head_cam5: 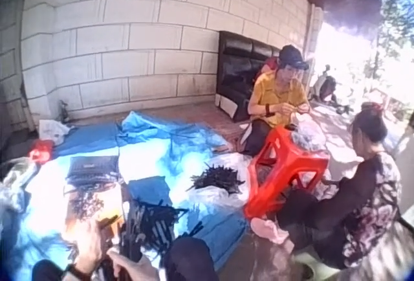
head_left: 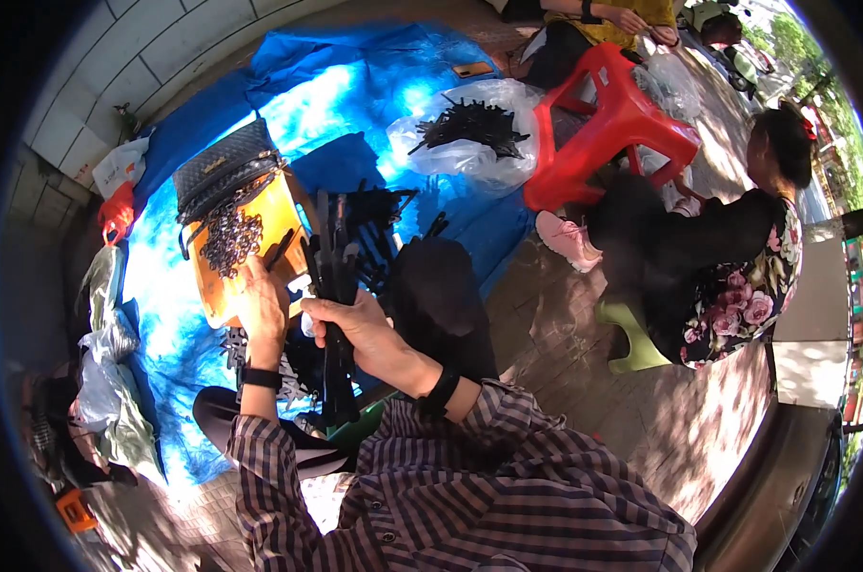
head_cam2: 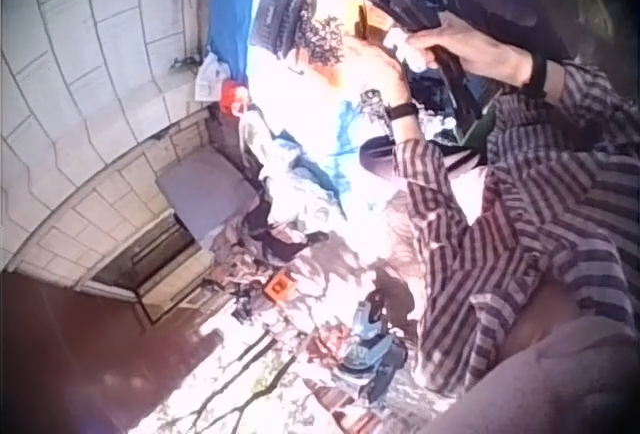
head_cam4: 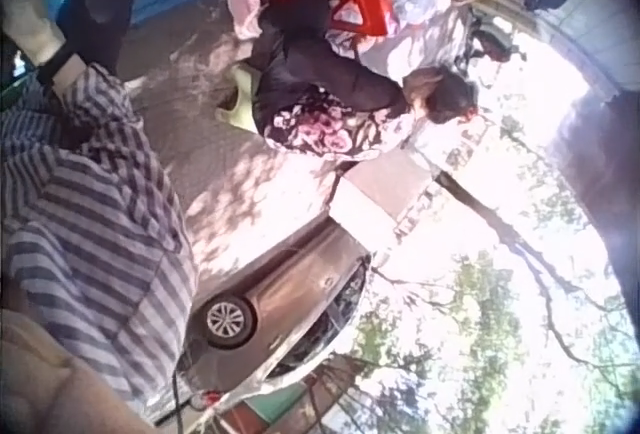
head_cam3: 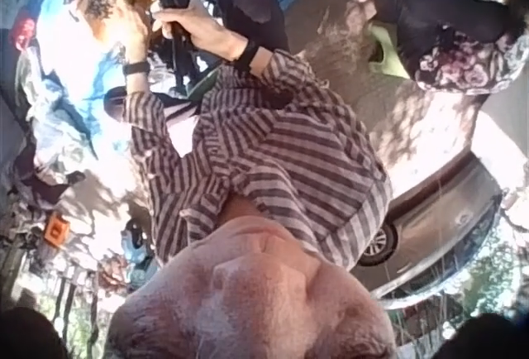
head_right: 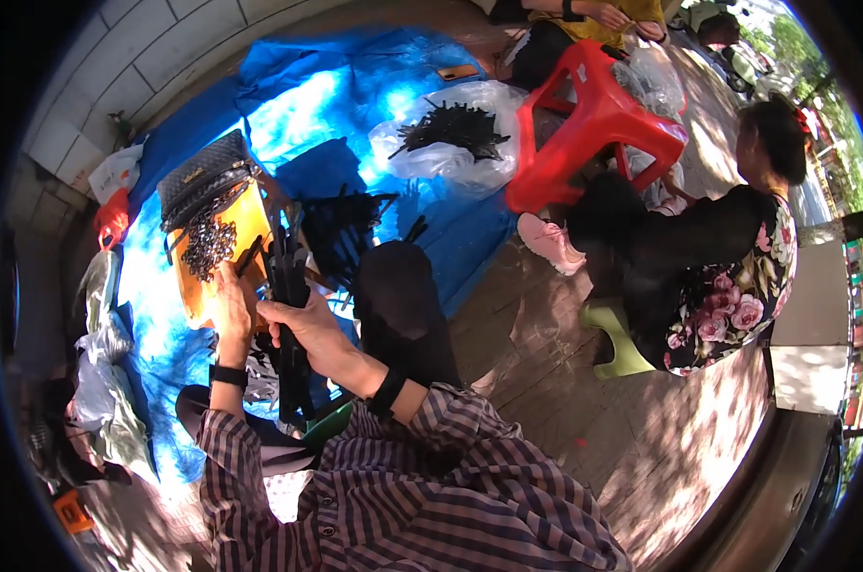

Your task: Manually attaching buckles or fasteners to black shoe components.

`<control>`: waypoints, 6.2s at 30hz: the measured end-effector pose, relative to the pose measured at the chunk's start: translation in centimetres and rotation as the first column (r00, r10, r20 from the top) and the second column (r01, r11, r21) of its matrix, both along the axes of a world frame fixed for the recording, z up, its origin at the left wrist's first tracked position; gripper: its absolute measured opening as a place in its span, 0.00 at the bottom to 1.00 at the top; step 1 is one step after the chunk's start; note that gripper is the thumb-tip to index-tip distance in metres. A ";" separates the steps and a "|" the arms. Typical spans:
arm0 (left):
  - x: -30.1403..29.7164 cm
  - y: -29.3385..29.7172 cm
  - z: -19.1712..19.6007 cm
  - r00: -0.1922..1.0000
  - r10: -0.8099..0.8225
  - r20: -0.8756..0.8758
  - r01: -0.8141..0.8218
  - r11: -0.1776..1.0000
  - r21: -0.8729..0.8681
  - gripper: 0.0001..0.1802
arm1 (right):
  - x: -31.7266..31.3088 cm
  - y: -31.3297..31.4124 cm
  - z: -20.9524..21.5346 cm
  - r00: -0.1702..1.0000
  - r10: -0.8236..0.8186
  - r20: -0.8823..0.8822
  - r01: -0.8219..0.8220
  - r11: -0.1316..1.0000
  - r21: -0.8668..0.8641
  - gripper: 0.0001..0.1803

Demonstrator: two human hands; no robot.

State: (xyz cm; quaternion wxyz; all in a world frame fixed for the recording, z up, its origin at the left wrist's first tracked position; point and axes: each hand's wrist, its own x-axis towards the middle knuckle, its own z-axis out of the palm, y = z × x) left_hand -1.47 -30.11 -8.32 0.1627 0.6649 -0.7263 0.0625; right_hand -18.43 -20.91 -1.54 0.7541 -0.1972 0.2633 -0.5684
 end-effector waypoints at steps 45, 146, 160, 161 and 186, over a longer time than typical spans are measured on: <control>4.1 26.4 7.3 0.612 -0.020 -0.791 -0.113 0.987 -0.113 0.09 | 7.7 8.8 1.1 0.710 0.455 -0.537 -0.514 0.857 0.047 0.06; 2.5 29.1 6.8 0.433 0.035 -0.901 -0.159 0.987 -0.038 0.12 | 6.6 9.4 3.3 0.728 0.366 -0.580 -0.462 0.887 -0.020 0.05; 2.8 28.7 7.0 0.359 0.030 -0.933 -0.152 0.988 -0.027 0.12 | 6.8 10.3 3.8 0.595 0.351 -0.723 -0.572 0.817 -0.073 0.12; 2.7 28.7 7.1 0.366 0.010 -0.930 -0.145 0.988 -0.046 0.12 | 6.9 10.4 3.9 0.611 0.321 -0.724 -0.558 0.824 -0.105 0.12; 2.4 29.0 7.2 0.520 0.035 -0.853 -0.205 0.975 -0.085 0.15 | 7.6 10.3 2.6 0.781 0.405 -0.476 -0.439 0.898 0.043 0.06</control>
